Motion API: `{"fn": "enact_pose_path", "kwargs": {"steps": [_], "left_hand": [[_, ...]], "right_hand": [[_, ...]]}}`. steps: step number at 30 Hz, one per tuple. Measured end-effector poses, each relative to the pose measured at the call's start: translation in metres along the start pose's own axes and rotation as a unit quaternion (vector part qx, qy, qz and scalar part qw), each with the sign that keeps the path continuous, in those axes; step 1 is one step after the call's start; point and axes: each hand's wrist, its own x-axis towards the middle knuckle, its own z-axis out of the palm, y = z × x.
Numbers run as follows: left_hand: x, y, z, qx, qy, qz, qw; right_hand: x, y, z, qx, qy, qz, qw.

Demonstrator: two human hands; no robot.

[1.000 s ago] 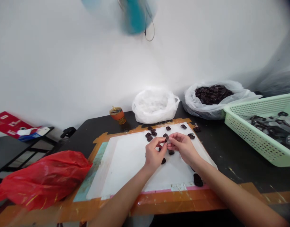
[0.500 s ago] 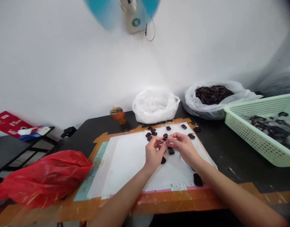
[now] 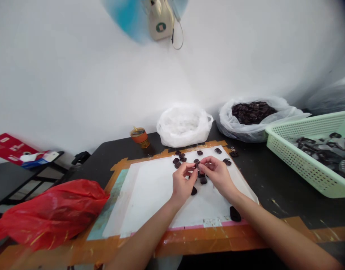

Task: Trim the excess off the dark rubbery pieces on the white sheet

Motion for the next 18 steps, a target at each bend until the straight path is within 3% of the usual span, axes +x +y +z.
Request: {"fn": "enact_pose_path", "kwargs": {"steps": [6,10,14,18], "left_hand": [[-0.001,0.0,-0.001,-0.01,0.0,-0.006,1.0],[0.001,0.001,-0.002,-0.032,-0.031,-0.016,0.999],[0.006,0.004,-0.004,-0.117,-0.047,-0.077,0.989],[0.01,0.005,-0.004,-0.223,-0.037,-0.134,0.965]], "right_hand": [[0.001,0.001,-0.002,-0.018,0.014,0.039,0.999],[0.002,0.001,-0.004,-0.002,0.015,0.051,0.999],[0.002,0.002,-0.006,0.041,0.008,0.055,0.998],[0.001,0.001,-0.009,0.092,-0.048,0.067,0.992]]}}
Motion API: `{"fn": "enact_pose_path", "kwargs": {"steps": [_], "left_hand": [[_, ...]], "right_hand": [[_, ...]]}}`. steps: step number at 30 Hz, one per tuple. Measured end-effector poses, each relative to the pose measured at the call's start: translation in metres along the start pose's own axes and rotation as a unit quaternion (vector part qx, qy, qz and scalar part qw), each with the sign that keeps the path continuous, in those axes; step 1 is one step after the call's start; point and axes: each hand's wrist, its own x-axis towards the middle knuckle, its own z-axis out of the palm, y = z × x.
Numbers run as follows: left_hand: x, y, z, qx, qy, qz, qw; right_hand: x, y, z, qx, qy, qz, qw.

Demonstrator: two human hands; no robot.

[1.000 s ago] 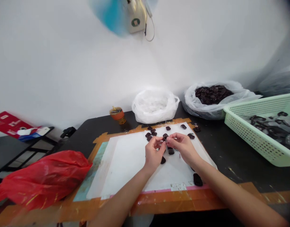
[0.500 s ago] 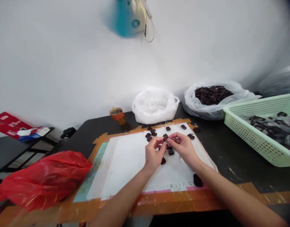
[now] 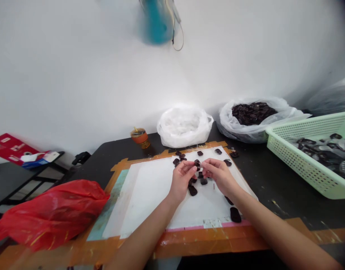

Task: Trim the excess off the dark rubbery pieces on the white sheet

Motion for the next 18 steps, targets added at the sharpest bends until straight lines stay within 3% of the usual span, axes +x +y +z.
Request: {"fn": "enact_pose_path", "kwargs": {"steps": [7,18], "left_hand": [[-0.0007,-0.002,-0.0001,-0.063,-0.006,-0.031,0.997],[-0.0012,-0.0042,0.0002,-0.051,-0.026,-0.029,0.998]], "right_hand": [[-0.0021,-0.004,0.0021,0.025,-0.048,0.001,0.999],[-0.0025,-0.0093,0.0043,0.004,-0.021,0.058,0.998]]}}
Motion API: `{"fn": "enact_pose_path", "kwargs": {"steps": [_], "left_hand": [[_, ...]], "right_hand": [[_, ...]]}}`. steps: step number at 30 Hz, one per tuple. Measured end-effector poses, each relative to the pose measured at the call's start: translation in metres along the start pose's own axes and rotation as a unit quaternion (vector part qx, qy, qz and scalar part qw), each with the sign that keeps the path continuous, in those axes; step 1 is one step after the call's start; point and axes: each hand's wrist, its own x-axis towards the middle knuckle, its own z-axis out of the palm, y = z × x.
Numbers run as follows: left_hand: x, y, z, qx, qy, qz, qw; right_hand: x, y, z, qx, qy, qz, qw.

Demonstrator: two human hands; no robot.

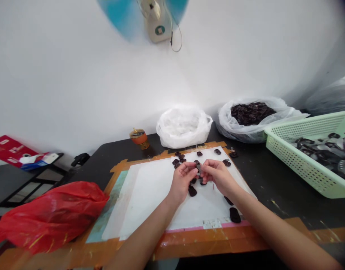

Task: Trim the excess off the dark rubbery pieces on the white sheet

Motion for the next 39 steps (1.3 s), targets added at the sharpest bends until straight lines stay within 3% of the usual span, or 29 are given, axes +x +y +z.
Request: {"fn": "enact_pose_path", "kwargs": {"steps": [7,14,18,21,26,28,32,34,39], "left_hand": [[0.001,0.001,-0.004,0.059,-0.033,0.032,0.997],[0.004,0.011,-0.008,0.166,0.029,0.083,0.982],[0.005,0.014,-0.011,0.245,0.019,0.117,0.962],[0.003,0.014,-0.01,0.272,0.013,0.136,0.953],[0.004,0.011,-0.008,0.217,-0.009,0.097,0.971],[0.007,0.011,-0.01,0.204,0.004,0.093,0.975],[0.014,0.013,-0.017,0.176,0.079,0.068,0.979],[0.016,0.014,-0.019,0.155,0.086,0.039,0.983],[0.01,0.013,-0.014,0.101,-0.022,-0.047,0.994]], "right_hand": [[0.0,0.003,-0.003,-0.018,-0.029,-0.018,0.999],[-0.001,0.005,0.002,-0.105,-0.006,-0.099,0.99],[-0.001,0.008,0.001,-0.15,-0.02,-0.122,0.981],[-0.002,0.009,0.001,-0.225,-0.036,-0.184,0.956],[-0.004,0.009,0.002,-0.451,0.007,-0.269,0.851],[-0.004,0.008,0.002,-0.481,0.025,-0.282,0.83],[-0.005,0.007,-0.001,-0.508,0.043,-0.296,0.808],[-0.004,0.007,-0.003,-0.511,0.046,-0.3,0.804],[-0.006,0.009,-0.002,-0.508,0.044,-0.306,0.804]]}}
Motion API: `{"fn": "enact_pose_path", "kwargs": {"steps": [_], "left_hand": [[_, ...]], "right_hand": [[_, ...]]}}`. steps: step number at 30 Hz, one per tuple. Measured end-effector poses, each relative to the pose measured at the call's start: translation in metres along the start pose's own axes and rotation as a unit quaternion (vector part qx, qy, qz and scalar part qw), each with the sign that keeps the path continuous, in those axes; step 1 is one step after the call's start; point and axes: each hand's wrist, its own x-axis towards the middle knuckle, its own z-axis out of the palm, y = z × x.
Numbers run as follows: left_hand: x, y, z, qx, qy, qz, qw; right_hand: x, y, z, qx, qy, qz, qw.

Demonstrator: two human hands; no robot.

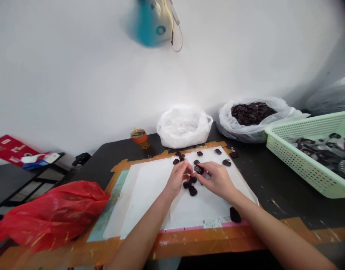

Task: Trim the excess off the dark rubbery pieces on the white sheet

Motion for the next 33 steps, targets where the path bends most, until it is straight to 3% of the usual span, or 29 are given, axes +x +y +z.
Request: {"fn": "enact_pose_path", "kwargs": {"steps": [2,4,5,7,8,10,11,12,14,15,17,19,20,21,23,25,29,31,33], "left_hand": [[0.0,-0.001,0.001,0.001,-0.02,-0.001,1.0],[0.003,-0.002,-0.004,-0.01,0.013,0.016,1.0],[0.007,-0.002,-0.009,-0.01,0.042,0.027,0.999],[0.015,-0.003,-0.023,0.045,0.1,0.056,0.992],[0.019,-0.004,-0.03,0.106,0.128,0.076,0.983],[0.025,-0.008,-0.042,0.265,0.173,0.131,0.939],[0.027,-0.01,-0.046,0.341,0.189,0.157,0.908],[0.028,-0.013,-0.049,0.401,0.199,0.175,0.877],[0.026,-0.021,-0.048,0.479,0.18,0.173,0.842],[0.025,-0.024,-0.046,0.504,0.15,0.158,0.836],[0.021,-0.03,-0.04,0.543,0.077,0.132,0.826],[0.018,-0.033,-0.034,0.577,0.01,0.139,0.805],[0.017,-0.033,-0.032,0.589,-0.009,0.152,0.793],[0.016,-0.032,-0.03,0.598,-0.02,0.165,0.784],[0.016,-0.03,-0.027,0.609,-0.024,0.184,0.771],[0.017,-0.029,-0.025,0.623,-0.022,0.188,0.759],[0.017,-0.029,-0.021,0.66,-0.001,0.158,0.735],[0.017,-0.031,-0.02,0.653,0.01,0.136,0.745],[0.018,-0.031,-0.021,0.598,0.028,0.128,0.79]], "right_hand": [[0.0,-0.004,0.001,-0.001,-0.002,-0.004,1.0],[0.002,-0.007,-0.004,0.007,0.017,-0.001,1.0],[0.004,-0.006,-0.01,0.02,0.045,0.01,0.999],[0.008,0.003,-0.032,0.073,0.179,0.049,0.98],[0.01,0.013,-0.048,0.112,0.277,0.075,0.951],[0.014,0.039,-0.085,0.204,0.5,0.099,0.835],[0.015,0.054,-0.102,0.257,0.559,0.102,0.782],[0.016,0.067,-0.116,0.324,0.574,0.118,0.743],[0.017,0.083,-0.131,0.406,0.537,0.161,0.721],[0.018,0.085,-0.131,0.415,0.511,0.181,0.731],[0.02,0.077,-0.116,0.397,0.396,0.201,0.803],[0.022,0.059,-0.091,0.312,0.181,0.163,0.918],[0.022,0.051,-0.078,0.248,0.064,0.129,0.958],[0.021,0.043,-0.065,0.178,-0.034,0.093,0.979],[0.017,0.036,-0.044,0.056,-0.163,0.041,0.984],[0.012,0.036,-0.029,-0.02,-0.221,0.018,0.975],[0.009,0.04,-0.017,-0.036,-0.248,0.024,0.968],[0.01,0.038,-0.018,0.019,-0.235,0.056,0.97],[0.011,0.034,-0.021,0.121,-0.213,0.099,0.964]]}}
